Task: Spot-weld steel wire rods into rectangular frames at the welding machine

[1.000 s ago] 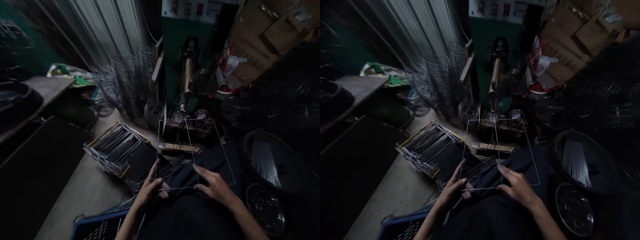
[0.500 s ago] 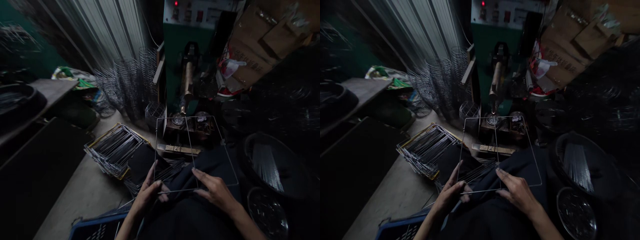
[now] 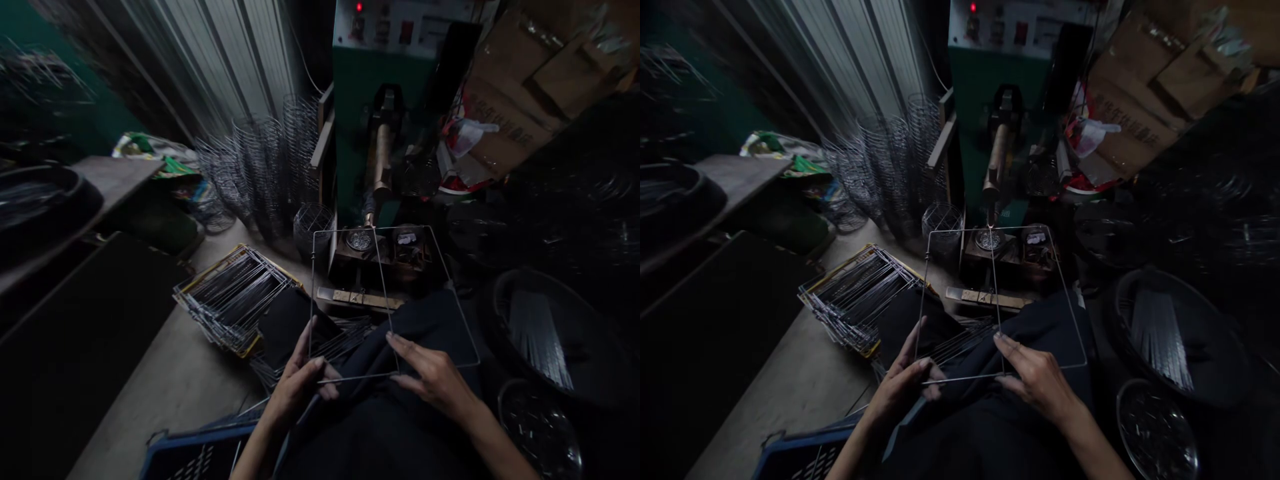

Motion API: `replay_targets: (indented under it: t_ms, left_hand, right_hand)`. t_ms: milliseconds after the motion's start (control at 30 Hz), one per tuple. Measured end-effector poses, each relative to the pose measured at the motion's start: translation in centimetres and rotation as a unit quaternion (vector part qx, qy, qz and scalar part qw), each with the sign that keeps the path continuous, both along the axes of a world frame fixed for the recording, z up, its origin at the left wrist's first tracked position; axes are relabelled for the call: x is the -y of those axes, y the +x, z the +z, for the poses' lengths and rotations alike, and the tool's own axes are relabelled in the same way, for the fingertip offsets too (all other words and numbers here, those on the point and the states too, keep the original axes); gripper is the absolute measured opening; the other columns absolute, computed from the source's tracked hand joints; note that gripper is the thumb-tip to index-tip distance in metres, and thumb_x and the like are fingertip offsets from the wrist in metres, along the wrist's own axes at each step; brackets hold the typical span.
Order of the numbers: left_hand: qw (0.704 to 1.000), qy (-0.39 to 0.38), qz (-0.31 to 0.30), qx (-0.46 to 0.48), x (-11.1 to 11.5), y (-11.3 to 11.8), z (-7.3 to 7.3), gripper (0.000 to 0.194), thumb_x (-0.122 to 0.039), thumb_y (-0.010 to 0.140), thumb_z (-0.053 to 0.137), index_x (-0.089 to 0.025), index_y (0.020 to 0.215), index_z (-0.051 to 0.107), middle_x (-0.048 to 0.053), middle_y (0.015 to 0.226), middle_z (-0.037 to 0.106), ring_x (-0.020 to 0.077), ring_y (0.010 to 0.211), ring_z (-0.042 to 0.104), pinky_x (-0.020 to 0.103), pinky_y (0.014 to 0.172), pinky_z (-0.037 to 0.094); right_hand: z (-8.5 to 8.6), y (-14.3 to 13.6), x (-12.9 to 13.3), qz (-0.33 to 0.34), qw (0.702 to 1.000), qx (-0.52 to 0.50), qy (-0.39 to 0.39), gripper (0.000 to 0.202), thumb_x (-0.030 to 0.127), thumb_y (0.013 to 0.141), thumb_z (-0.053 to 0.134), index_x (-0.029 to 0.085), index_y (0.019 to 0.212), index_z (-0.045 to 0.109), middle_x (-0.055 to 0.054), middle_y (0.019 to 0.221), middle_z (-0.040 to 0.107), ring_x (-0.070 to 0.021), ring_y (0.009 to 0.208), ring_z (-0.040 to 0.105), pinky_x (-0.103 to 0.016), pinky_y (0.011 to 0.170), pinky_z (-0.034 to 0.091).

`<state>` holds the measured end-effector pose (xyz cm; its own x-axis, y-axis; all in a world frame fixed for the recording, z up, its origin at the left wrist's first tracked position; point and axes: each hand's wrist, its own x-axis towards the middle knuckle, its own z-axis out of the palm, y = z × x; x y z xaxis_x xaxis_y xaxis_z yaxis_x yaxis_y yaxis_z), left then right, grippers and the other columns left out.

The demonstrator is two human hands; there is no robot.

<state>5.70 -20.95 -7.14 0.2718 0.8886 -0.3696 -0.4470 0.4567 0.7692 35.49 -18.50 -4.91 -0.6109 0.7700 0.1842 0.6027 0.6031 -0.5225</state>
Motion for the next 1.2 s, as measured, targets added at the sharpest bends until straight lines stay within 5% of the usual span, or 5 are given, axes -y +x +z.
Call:
replay_targets:
  t_ms: [600,967,1067,1200]
  left_hand:
    - [1.000,0.010,0.000,-0.002,-1.1,-0.1,-0.1,0.091,-0.031,0.091,0.057,-0.028,0.154,-0.009,0.011,0.075,0.073,0.0225,0.055,0.068,0.025,0.048,0.051]
    - [1.000,-0.020,-0.009,-0.011,-1.0,-0.4,0.4,0.094,-0.030,0.091,0.059,-0.031,0.154,-0.010,0.010,0.078,0.074,0.0221,0.058,0.069,0.025,0.051,0.051]
    - [1.000,-0.005,-0.017,0.002,-2.8,-0.7,0.2,0.097,-0.029,0.089,0.062,-0.031,0.154,-0.010,0.010,0.079,0.074,0.0227,0.059,0.070,0.025,0.051,0.051]
    - [0.999,0.028,-0.008,0.031,-9.1,-1.0,0.2,0.100,-0.022,0.086,0.064,-0.028,0.155,-0.008,0.007,0.079,0.074,0.0214,0.063,0.071,0.025,0.055,0.054]
  right_hand:
    - [0.8,-0.6,-0.9,-0.007,1.000,-0.017,0.014,0.083,0.010,0.082,0.071,0.024,0.153,0.031,-0.007,0.142,0.051,-0.0215,0.126,0.055,-0.032,0.106,0.048]
    - [0.5,-0.6,-0.4,-0.032,0.998,-0.015,-0.054,0.080,0.007,0.084,0.067,0.028,0.153,0.030,-0.004,0.147,0.046,-0.0201,0.130,0.050,-0.032,0.110,0.044]
    - [0.2,-1.0,-1.8,-0.054,0.998,-0.022,-0.028,0.079,0.010,0.084,0.068,0.030,0.152,0.032,-0.003,0.143,0.051,-0.0206,0.127,0.053,-0.032,0.108,0.046]
    - [0.5,-1.6,-7.9,-0.096,0.994,0.034,0.036,0.075,0.026,0.084,0.073,0.026,0.150,0.037,-0.007,0.132,0.061,-0.0235,0.114,0.063,-0.033,0.099,0.052]
